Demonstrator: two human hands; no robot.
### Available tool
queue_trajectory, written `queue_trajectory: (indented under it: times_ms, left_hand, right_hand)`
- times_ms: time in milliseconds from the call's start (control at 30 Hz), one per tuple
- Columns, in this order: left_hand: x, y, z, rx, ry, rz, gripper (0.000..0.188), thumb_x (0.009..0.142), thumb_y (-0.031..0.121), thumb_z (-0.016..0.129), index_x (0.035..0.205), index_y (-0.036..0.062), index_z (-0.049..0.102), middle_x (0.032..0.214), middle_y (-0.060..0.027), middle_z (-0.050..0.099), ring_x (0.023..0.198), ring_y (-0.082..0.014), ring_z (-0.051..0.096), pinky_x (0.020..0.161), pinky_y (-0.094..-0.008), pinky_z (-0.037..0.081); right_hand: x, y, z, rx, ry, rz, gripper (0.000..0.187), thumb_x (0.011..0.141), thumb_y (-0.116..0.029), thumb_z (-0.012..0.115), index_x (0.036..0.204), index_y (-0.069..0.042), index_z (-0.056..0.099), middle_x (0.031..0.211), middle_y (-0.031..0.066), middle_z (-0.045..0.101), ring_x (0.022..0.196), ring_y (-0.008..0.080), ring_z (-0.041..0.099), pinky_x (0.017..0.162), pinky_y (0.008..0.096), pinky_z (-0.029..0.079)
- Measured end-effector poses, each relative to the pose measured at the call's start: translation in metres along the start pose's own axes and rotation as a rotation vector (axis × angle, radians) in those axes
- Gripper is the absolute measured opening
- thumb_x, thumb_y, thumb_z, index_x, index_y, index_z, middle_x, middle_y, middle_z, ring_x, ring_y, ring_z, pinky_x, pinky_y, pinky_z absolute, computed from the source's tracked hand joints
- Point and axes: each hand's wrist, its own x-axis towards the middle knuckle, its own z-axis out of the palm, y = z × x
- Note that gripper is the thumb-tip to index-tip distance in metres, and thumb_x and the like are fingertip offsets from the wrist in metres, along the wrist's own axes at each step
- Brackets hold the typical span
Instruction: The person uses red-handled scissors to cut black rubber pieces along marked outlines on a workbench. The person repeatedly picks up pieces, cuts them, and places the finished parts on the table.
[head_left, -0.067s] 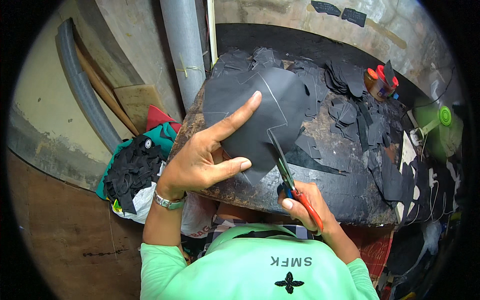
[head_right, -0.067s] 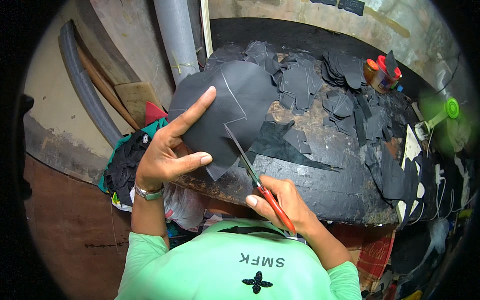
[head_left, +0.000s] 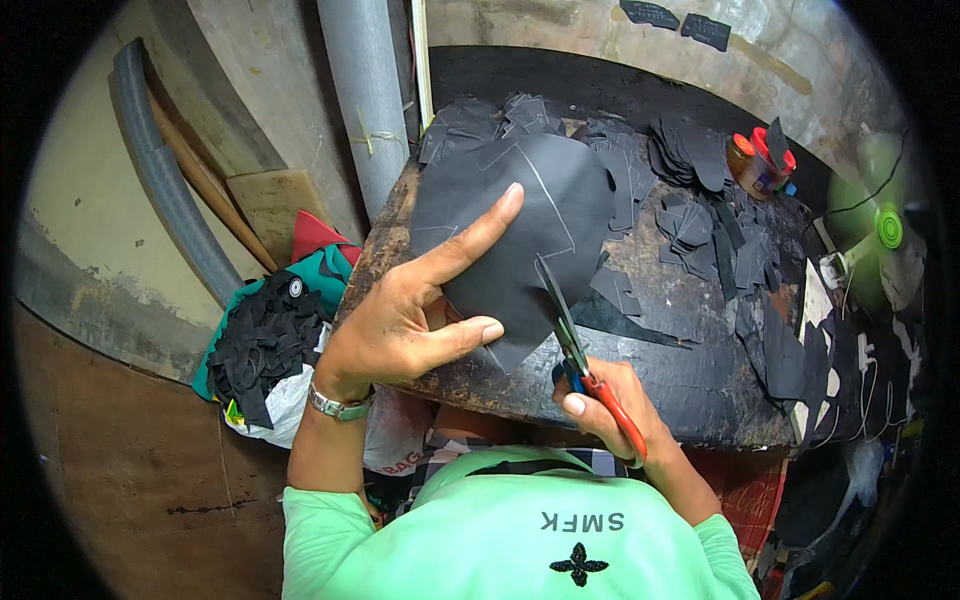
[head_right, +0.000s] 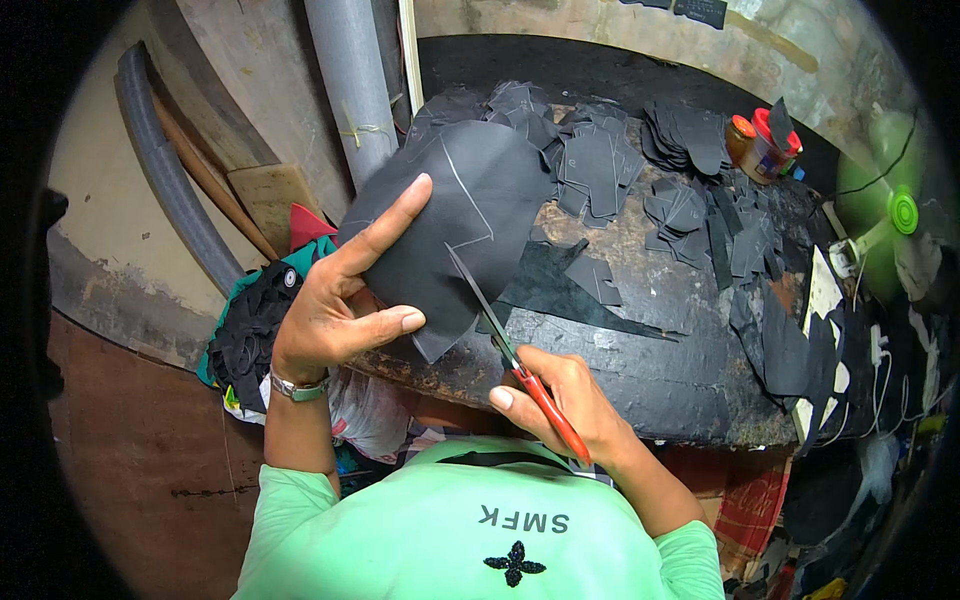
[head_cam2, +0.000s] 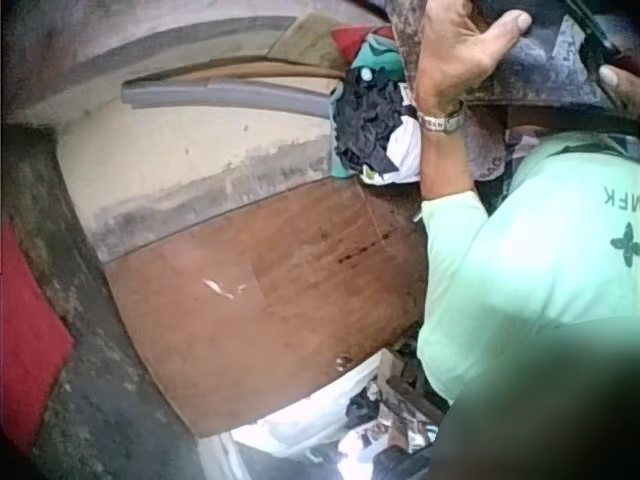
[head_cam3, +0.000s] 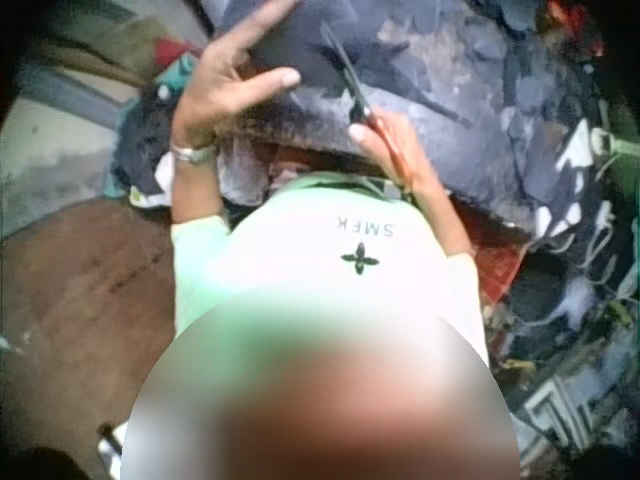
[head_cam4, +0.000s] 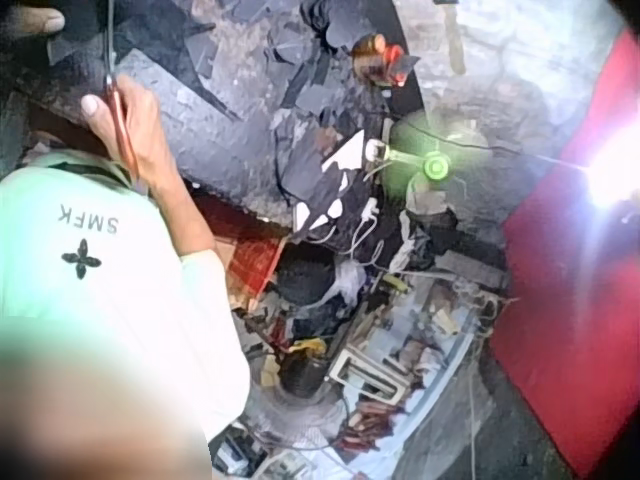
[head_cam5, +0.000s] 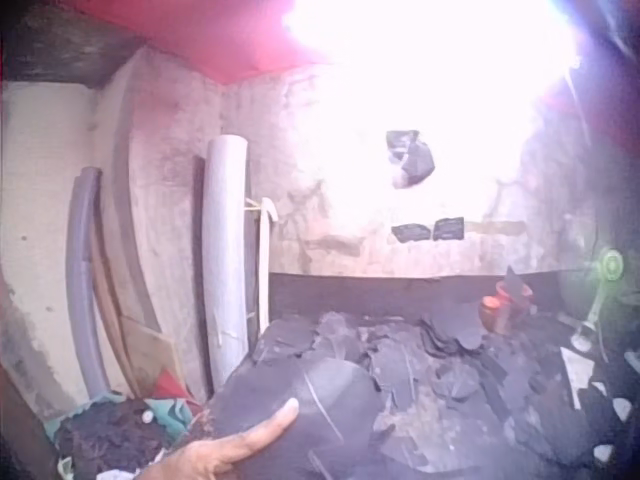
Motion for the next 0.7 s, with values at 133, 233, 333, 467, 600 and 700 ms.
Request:
queue_trajectory:
  times_ms: [133, 233, 333, 467, 600, 700]
  left_hand:
    - [0.001, -0.001, 0.005, 0.040, -0.026, -0.006, 0.080, 0.073, -0.007, 0.067, 0.143, -0.0109, 0.027, 0.153, -0.0174, 0.027, 0.139, -0.0207, 0.031, 0.113, -0.0311, 0.022]
    - [0.003, -0.002, 0.005, 0.083, 0.013, 0.004, 0.081, 0.073, -0.007, 0.067, 0.143, -0.0108, 0.026, 0.153, -0.0170, 0.026, 0.139, -0.0211, 0.031, 0.112, -0.0315, 0.024]
    - [0.002, -0.004, 0.009, -0.115, 0.100, -0.011, 0.071, 0.075, -0.006, 0.065, 0.140, -0.0102, 0.035, 0.148, -0.0172, 0.037, 0.134, -0.0213, 0.039, 0.111, -0.0316, 0.027]
    - [0.003, -0.007, 0.007, 0.043, 0.259, 0.012, 0.054, 0.078, -0.004, 0.063, 0.131, -0.0079, 0.050, 0.135, -0.0157, 0.053, 0.124, -0.0194, 0.050, 0.108, -0.0311, 0.032]
    - [0.002, -0.007, 0.012, 0.072, 0.322, 0.029, 0.050, 0.079, -0.004, 0.062, 0.128, -0.0045, 0.054, 0.130, -0.0134, 0.058, 0.119, -0.0166, 0.054, 0.105, -0.0293, 0.036]
    - [0.003, -0.007, 0.013, 0.135, 0.287, 0.105, 0.049, 0.080, -0.005, 0.060, 0.129, -0.0020, 0.055, 0.129, -0.0117, 0.059, 0.118, -0.0157, 0.054, 0.103, -0.0276, 0.038]
  right_hand:
    - [0.005, 0.002, 0.002, 0.002, 0.029, -0.070, 0.046, 0.086, -0.040, 0.064, 0.069, -0.001, 0.046, 0.052, 0.0053, 0.040, 0.051, 0.0123, 0.036, 0.046, 0.0325, 0.033]
    - [0.006, 0.003, 0.000, -0.005, -0.005, -0.027, 0.046, 0.086, -0.041, 0.064, 0.069, -0.001, 0.047, 0.053, 0.0044, 0.041, 0.052, 0.0119, 0.037, 0.047, 0.0319, 0.033]
    - [0.001, 0.001, -0.003, 0.050, -0.035, 0.111, 0.046, 0.086, -0.041, 0.064, 0.070, -0.001, 0.049, 0.054, 0.0033, 0.043, 0.054, 0.0112, 0.039, 0.047, 0.0311, 0.033]
    - [0.000, -0.005, -0.005, 0.087, -0.052, 0.085, 0.042, 0.087, -0.041, 0.061, 0.073, -0.002, 0.052, 0.057, 0.0030, 0.046, 0.056, 0.0105, 0.041, 0.049, 0.0310, 0.035]
    - [0.003, -0.009, -0.013, 0.119, -0.121, 0.023, 0.039, 0.088, -0.040, 0.058, 0.081, -0.002, 0.052, 0.061, 0.0064, 0.049, 0.058, 0.0156, 0.044, 0.054, 0.0334, 0.039]
    - [0.008, -0.006, -0.017, 0.054, -0.169, -0.024, 0.044, 0.089, -0.043, 0.057, 0.087, 0.000, 0.050, 0.062, 0.0104, 0.045, 0.059, 0.0203, 0.044, 0.056, 0.0370, 0.038]
